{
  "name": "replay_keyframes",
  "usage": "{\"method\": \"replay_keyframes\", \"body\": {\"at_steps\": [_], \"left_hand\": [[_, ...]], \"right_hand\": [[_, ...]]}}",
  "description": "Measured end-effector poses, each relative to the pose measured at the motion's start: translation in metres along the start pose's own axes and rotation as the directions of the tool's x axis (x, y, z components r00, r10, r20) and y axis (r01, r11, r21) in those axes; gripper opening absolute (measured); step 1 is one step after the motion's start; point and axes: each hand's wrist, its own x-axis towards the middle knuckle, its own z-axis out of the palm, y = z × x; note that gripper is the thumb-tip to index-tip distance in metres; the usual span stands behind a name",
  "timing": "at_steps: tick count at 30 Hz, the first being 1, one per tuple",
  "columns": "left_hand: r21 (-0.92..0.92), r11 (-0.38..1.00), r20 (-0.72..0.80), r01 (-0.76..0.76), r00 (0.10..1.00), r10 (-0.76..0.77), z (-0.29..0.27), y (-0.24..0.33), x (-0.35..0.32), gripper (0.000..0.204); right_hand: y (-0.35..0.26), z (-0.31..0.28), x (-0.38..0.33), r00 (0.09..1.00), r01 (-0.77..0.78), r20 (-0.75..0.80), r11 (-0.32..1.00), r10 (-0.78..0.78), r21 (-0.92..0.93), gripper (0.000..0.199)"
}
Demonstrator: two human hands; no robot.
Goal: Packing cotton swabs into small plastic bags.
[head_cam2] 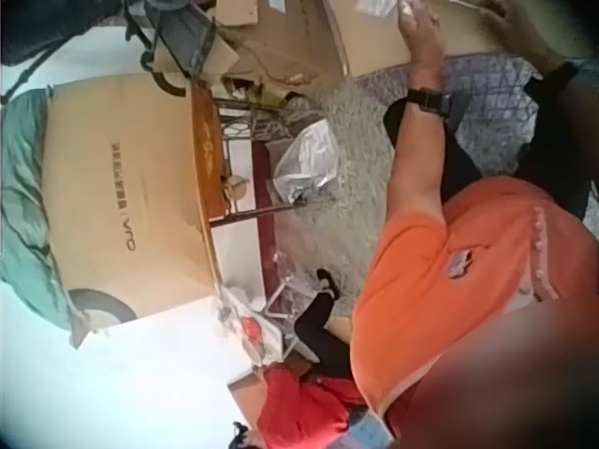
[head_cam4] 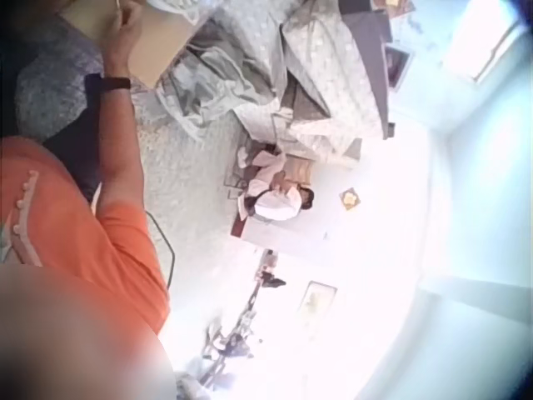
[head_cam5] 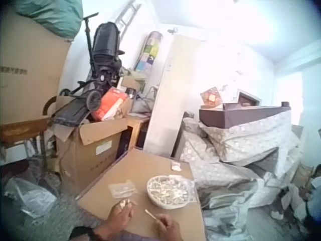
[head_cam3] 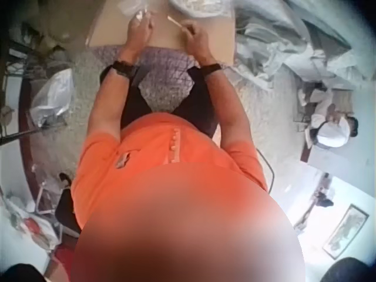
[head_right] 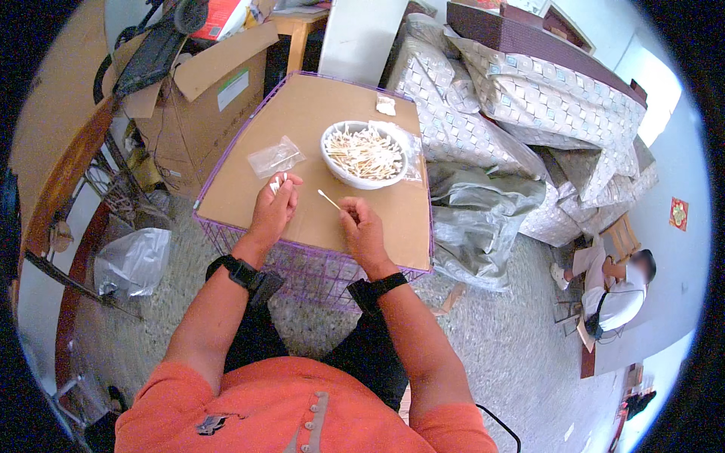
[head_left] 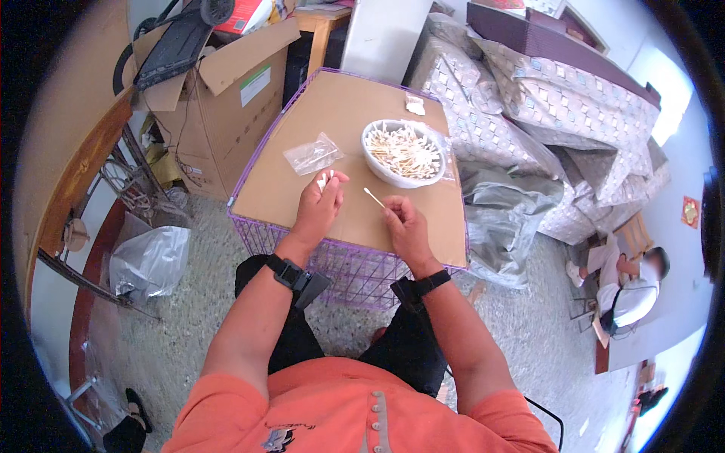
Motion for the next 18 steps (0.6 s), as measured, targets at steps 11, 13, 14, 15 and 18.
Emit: {"method": "replay_keyframes", "body": {"at_steps": [11, 13, 14, 15, 18], "left_hand": [[0.334, 0.931, 0.114, -0.146, 0.987, 0.114, -0.001, -0.008, 0.004, 0.013], [0.409, 0.901, 0.170, -0.145, 0.982, 0.081, 0.001, -0.010, 0.005, 0.011], [0.410, 0.900, 0.173, -0.146, 0.982, 0.081, 0.001, -0.010, 0.005, 0.011], [0.466, 0.871, 0.188, -0.153, 0.980, 0.072, 0.002, -0.010, 0.005, 0.012], [0.535, 0.824, 0.204, -0.187, 0.975, 0.088, 0.005, -0.006, 0.002, 0.013]], "right_hand": [[-0.003, 0.000, -0.002, 0.999, 0.034, 0.038, 0.998, -0.032, -0.052, 0.009], [0.000, 0.000, -0.002, 0.998, 0.053, 0.031, 0.997, -0.052, -0.056, 0.008], [0.002, 0.000, -0.002, 0.998, 0.053, 0.028, 0.997, -0.052, -0.055, 0.008], [0.001, 0.000, -0.002, 0.998, 0.066, 0.028, 0.996, -0.065, -0.052, 0.008], [-0.003, -0.001, -0.003, 0.996, 0.084, 0.023, 0.995, -0.083, -0.058, 0.008]]}}
